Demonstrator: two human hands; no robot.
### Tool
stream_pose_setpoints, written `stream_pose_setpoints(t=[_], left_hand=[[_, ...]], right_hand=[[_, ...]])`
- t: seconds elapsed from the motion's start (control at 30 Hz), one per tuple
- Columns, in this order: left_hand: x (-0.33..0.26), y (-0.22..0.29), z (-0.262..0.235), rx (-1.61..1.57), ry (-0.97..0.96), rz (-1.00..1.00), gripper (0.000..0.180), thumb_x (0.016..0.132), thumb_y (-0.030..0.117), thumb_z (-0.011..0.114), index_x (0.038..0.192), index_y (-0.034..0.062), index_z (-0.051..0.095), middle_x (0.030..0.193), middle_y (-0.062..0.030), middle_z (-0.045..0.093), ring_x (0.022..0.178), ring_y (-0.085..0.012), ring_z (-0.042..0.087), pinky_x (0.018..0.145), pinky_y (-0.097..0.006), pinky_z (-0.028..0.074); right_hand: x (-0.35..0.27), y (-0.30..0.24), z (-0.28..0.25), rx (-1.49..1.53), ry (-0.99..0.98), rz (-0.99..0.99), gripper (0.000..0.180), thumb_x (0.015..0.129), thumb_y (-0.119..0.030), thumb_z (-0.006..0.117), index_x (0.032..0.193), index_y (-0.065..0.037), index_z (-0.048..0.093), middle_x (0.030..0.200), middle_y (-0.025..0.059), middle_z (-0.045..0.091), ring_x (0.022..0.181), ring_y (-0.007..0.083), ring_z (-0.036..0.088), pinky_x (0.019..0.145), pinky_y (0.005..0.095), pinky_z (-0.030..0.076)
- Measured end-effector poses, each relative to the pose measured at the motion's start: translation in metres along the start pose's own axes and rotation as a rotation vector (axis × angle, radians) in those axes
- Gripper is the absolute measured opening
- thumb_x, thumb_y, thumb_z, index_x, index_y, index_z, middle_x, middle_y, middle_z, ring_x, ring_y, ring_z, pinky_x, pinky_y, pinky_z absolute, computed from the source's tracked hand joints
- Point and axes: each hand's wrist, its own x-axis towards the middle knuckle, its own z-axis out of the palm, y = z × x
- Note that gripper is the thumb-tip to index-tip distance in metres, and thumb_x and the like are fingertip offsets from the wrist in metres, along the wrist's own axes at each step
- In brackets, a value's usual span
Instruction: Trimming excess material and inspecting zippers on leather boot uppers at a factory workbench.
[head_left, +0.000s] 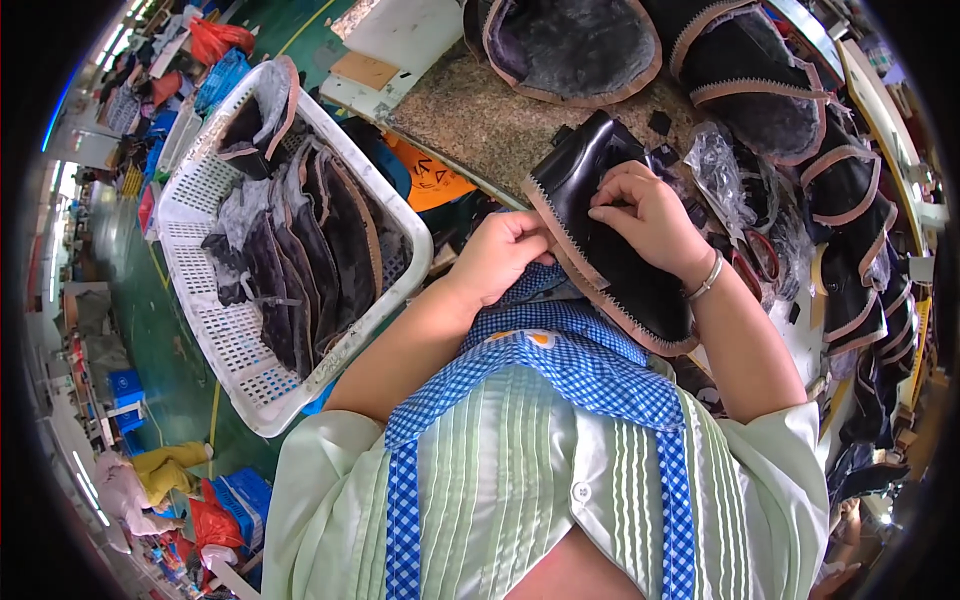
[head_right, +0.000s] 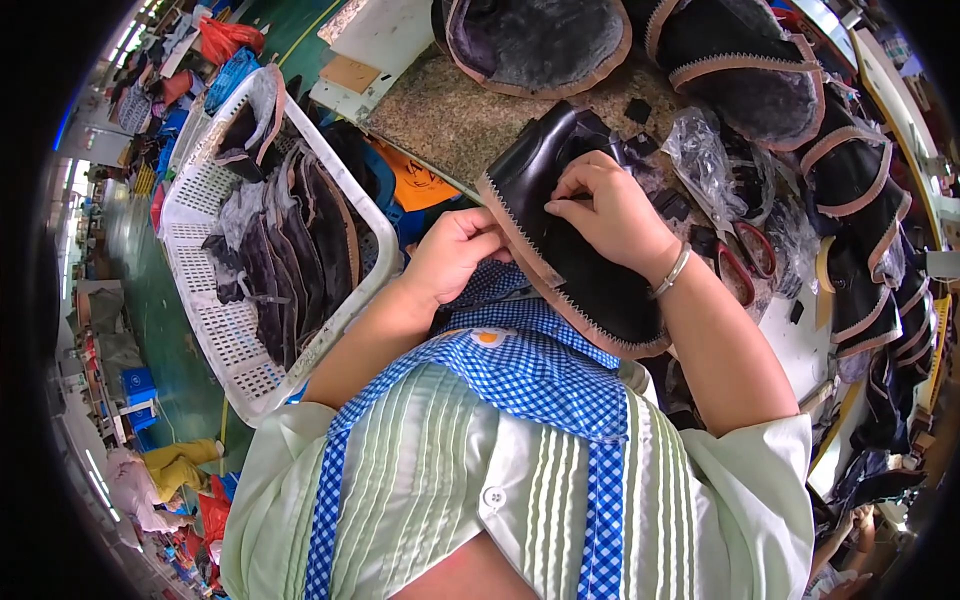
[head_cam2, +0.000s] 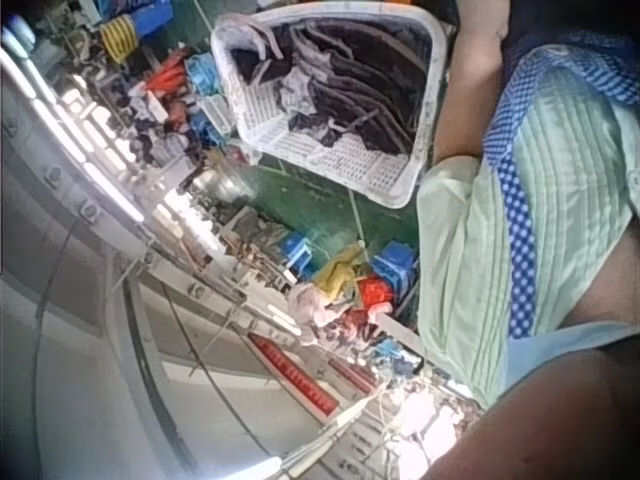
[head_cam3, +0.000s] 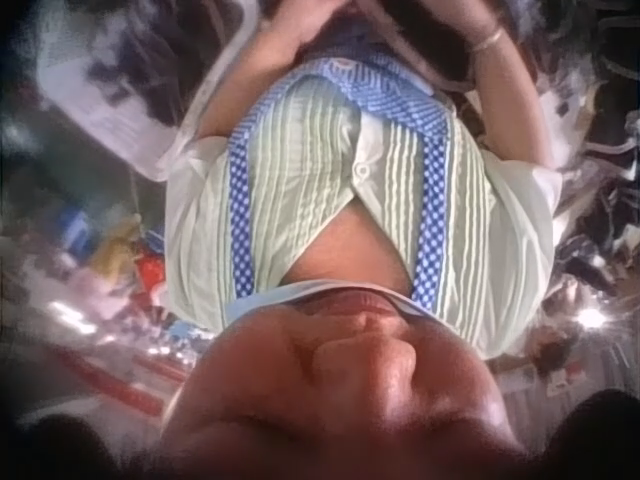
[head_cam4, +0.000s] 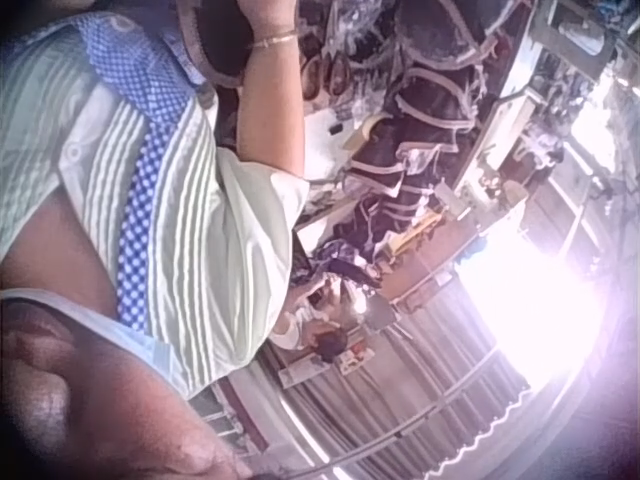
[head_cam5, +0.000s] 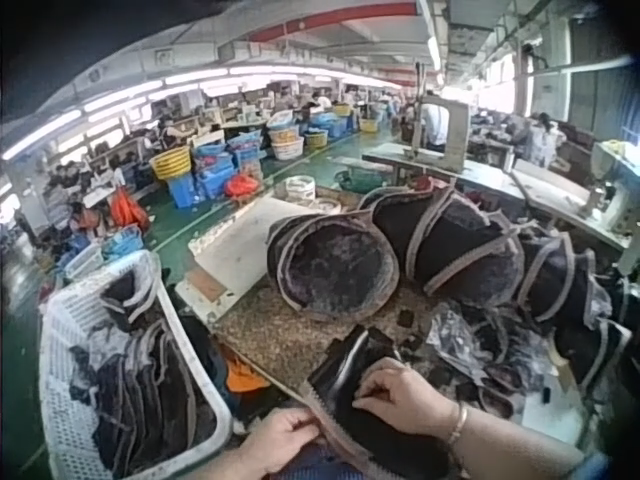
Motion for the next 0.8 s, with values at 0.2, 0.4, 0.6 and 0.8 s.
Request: stream_pose_setpoints(t=[0.2,0.4,0.6,0.8], left_hand=[[-0.004,-0.009,0.003,0.064,0.015,-0.002,0.019,0.087,-0.003,0.061,0.104,-0.0015,0.068,0.095,-0.0049,0.07,0.085,-0.0109,0.064,0.08,-0.025,0.051],[-0.014,-0.006,0.015,0.256,0.146,0.085,0.017,0.085,-0.004,0.061,0.101,-0.0052,0.066,0.09,-0.0069,0.07,0.082,-0.0114,0.065,0.075,-0.024,0.052],[-0.023,-0.015,0.012,0.634,0.211,0.289,0.01,0.083,-0.001,0.063,0.092,-0.0036,0.067,0.079,-0.0162,0.069,0.071,-0.0214,0.069,0.061,-0.03,0.052],[-0.027,-0.013,0.016,0.835,0.251,0.352,0.008,0.078,0.0,0.065,0.086,-0.0024,0.065,0.077,-0.0197,0.065,0.067,-0.0346,0.065,0.058,-0.036,0.05]], right_hand=[[0.001,-0.006,0.001,-0.145,-0.056,-0.024,0.012,0.078,-0.008,0.073,0.084,0.0,0.066,0.089,0.0071,0.051,0.078,0.0175,0.056,0.068,0.0276,0.047],[0.003,-0.007,0.0,-0.113,-0.095,0.048,0.014,0.077,-0.01,0.075,0.083,0.0,0.068,0.092,0.0082,0.05,0.079,0.0185,0.058,0.072,0.0279,0.05],[0.005,-0.003,0.007,-0.082,-0.111,0.073,0.017,0.073,-0.015,0.078,0.081,-0.002,0.07,0.096,0.0102,0.051,0.086,0.0222,0.059,0.078,0.0291,0.052],[0.003,-0.002,0.013,-0.208,-0.208,-0.065,0.015,0.07,-0.019,0.078,0.081,-0.01,0.073,0.095,0.0096,0.057,0.097,0.0244,0.052,0.085,0.0322,0.044]])
